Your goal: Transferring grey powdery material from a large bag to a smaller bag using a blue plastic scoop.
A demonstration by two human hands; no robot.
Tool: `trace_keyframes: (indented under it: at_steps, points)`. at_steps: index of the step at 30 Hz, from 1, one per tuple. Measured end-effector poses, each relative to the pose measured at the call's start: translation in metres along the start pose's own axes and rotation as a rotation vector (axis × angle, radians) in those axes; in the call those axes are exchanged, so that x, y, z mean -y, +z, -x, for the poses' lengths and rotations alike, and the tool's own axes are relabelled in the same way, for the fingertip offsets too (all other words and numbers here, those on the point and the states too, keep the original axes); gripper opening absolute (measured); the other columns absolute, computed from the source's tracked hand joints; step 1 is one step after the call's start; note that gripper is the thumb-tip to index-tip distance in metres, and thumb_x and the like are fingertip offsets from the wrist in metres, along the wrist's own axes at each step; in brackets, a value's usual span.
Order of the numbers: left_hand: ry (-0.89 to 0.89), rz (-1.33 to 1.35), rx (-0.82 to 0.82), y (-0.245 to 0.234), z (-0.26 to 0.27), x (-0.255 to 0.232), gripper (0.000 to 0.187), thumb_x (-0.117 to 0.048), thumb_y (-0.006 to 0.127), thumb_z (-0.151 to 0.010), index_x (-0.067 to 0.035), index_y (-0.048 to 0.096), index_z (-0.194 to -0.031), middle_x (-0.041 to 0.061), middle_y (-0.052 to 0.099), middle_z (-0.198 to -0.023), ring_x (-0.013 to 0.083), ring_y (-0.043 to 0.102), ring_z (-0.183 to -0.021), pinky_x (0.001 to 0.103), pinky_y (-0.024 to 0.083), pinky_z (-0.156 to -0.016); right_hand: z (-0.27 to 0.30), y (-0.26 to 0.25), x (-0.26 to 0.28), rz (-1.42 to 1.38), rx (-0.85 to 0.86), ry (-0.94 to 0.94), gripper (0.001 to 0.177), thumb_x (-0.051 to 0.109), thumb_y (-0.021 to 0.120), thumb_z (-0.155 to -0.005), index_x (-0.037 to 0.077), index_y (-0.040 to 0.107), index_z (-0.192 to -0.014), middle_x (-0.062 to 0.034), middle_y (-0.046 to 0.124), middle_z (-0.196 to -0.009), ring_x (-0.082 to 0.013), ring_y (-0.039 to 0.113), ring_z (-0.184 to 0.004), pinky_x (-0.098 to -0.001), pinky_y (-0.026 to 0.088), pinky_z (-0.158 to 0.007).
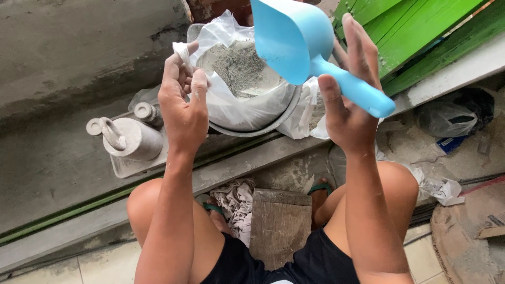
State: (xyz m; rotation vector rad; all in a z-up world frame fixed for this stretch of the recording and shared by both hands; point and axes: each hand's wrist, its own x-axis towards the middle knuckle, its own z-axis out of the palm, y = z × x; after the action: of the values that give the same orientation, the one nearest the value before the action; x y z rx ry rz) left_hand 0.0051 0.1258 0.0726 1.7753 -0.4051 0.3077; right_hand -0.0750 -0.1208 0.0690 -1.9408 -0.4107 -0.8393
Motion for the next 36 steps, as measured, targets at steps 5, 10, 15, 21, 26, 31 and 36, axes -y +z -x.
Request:
trace_keyframes:
  at_steps: [5,10,15,21,26,31,36]
  points:
    - [-0.025,-0.022,-0.013,-0.007,0.000,0.002,0.030,-0.027,0.049,-0.107,-0.012,0.064,-0.128,-0.005,0.048,-0.088,0.0085,0.044,-0.078,0.026,0.038,-0.068,-0.038,-0.003,0.008,0.036,0.217,-0.026,0.053,0.033,0.048,-0.119,0.008,0.030,-0.163,-0.0208,0.033,-0.165,-0.0413,0.042,-0.158,-0.0569,0.042,-0.136]
    - [-0.049,-0.002,-0.006,-0.010,0.004,-0.001,0.032,-0.029,0.050,-0.106,-0.013,0.064,-0.129,-0.005,0.039,-0.084,0.0090,0.036,-0.075,0.025,0.037,-0.067,-0.058,0.004,-0.001,0.148,0.548,-0.047,0.049,0.025,0.057,-0.112,0.012,0.043,-0.157,-0.0238,0.042,-0.158,-0.0431,0.041,-0.150,-0.0543,0.036,-0.120]
    - [-0.015,0.052,0.037,-0.011,0.005,-0.002,0.039,-0.029,0.049,-0.109,-0.007,0.057,-0.140,0.000,0.057,-0.086,0.0094,0.055,-0.081,0.025,0.047,-0.077,-0.030,0.014,-0.011,0.109,0.432,-0.077,0.029,0.018,0.057,-0.112,0.008,0.061,-0.139,-0.0256,0.045,-0.153,-0.0431,0.057,-0.139,-0.0517,0.047,-0.114]
    - [-0.031,0.055,0.015,-0.010,0.004,-0.003,0.035,-0.030,0.049,-0.107,-0.009,0.059,-0.134,0.001,0.060,-0.087,0.0101,0.058,-0.081,0.025,0.049,-0.079,-0.023,0.015,-0.017,0.141,0.368,-0.048,0.035,0.029,0.056,-0.111,0.009,0.061,-0.139,-0.0288,0.050,-0.151,-0.0460,0.053,-0.142,-0.0555,0.044,-0.115]
    - [-0.007,0.052,0.023,-0.008,0.003,-0.002,0.031,-0.028,0.050,-0.108,-0.008,0.058,-0.130,0.003,0.066,-0.105,0.0096,0.060,-0.080,0.025,0.049,-0.074,-0.021,0.010,-0.019,0.101,0.380,-0.058,0.033,0.023,0.058,-0.111,0.008,0.061,-0.140,-0.0279,0.047,-0.151,-0.0464,0.054,-0.142,-0.0570,0.050,-0.117]
    - [-0.007,0.043,0.014,-0.007,0.001,-0.002,0.027,-0.027,0.050,-0.107,-0.009,0.058,-0.125,0.003,0.069,-0.120,0.0084,0.060,-0.080,0.023,0.047,-0.069,-0.026,-0.003,-0.013,0.188,0.341,-0.120,0.033,0.024,0.061,-0.112,0.010,0.061,-0.141,-0.0291,0.051,-0.152,-0.0471,0.056,-0.141,-0.0597,0.051,-0.115]
    - [-0.013,0.006,0.017,-0.007,0.003,-0.001,0.034,-0.031,0.050,-0.108,-0.011,0.059,-0.134,-0.001,0.058,-0.088,0.0096,0.058,-0.079,0.026,0.046,-0.073,-0.027,0.001,-0.007,0.230,0.309,-0.166,0.027,0.019,0.063,-0.110,0.002,0.067,-0.132,-0.0342,0.052,-0.148,-0.0513,0.056,-0.138,-0.0604,0.051,-0.117]
